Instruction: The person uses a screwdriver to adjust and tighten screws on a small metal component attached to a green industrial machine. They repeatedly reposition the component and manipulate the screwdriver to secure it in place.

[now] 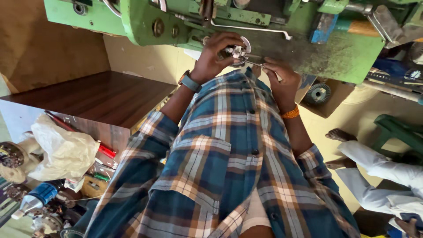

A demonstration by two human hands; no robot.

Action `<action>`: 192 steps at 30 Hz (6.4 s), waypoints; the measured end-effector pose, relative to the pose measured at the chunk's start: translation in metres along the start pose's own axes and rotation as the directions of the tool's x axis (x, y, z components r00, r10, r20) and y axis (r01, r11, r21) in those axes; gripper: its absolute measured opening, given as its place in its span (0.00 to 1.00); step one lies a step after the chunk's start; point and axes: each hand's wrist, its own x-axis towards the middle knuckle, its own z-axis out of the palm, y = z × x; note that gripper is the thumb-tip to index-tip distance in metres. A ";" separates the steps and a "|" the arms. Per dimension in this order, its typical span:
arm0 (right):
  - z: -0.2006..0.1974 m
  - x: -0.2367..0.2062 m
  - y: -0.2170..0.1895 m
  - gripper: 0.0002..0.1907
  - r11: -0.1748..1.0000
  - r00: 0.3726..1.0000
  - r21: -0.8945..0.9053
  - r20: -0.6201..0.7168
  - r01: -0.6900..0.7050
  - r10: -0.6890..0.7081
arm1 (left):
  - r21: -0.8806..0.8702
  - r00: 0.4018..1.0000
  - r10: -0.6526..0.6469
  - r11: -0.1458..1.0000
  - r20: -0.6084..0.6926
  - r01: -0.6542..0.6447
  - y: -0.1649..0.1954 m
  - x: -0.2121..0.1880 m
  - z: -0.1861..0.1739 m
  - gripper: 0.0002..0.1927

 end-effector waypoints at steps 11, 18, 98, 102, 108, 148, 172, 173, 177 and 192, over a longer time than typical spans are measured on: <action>-0.001 0.000 0.003 0.07 0.989 0.995 -0.103 0.011 0.103 -0.103 | -0.078 0.997 -0.080 0.994 0.017 0.081 0.007 0.002 0.001 0.23; -0.016 0.014 0.004 0.05 0.917 0.956 -0.285 0.169 0.279 -0.238 | -0.016 1.000 0.003 1.000 0.011 -0.003 0.002 0.002 0.000 0.24; -0.031 0.046 0.034 0.22 0.427 0.538 0.328 0.504 -0.843 0.676 | 0.288 0.950 0.115 0.936 0.291 -0.202 -0.001 0.036 -0.034 0.33; -0.041 0.033 0.019 0.27 0.680 0.698 0.165 0.242 -0.714 0.674 | 0.265 0.951 0.218 0.925 0.219 -0.273 0.007 0.028 -0.039 0.30; -0.046 0.044 0.019 0.30 0.565 0.625 0.283 0.216 -0.775 0.750 | 0.306 0.965 0.183 0.923 0.189 -0.235 0.010 0.029 -0.026 0.25; -0.029 0.223 -0.165 0.41 0.986 0.983 0.020 -0.084 0.163 -0.161 | -0.022 0.940 -0.115 0.993 -0.322 0.114 0.140 0.029 -0.065 0.11; -0.008 0.225 -0.198 0.39 0.999 0.996 0.037 -0.085 0.027 -0.024 | 0.381 0.790 0.179 0.922 -0.586 0.073 0.102 0.137 -0.083 0.20; -0.007 0.225 -0.198 0.39 0.998 0.997 0.065 -0.081 0.024 -0.019 | 0.379 0.787 0.181 0.922 -0.590 0.073 0.103 0.137 -0.083 0.20; -0.006 0.226 -0.202 0.40 0.999 0.997 0.037 -0.070 0.029 -0.026 | 0.366 0.780 0.176 0.928 -0.600 0.072 0.101 0.136 -0.083 0.20; -0.087 0.217 -0.096 0.38 0.675 0.999 0.736 0.025 -0.042 0.035 | 0.576 0.829 0.189 0.797 -0.527 0.184 0.069 0.149 -0.054 0.34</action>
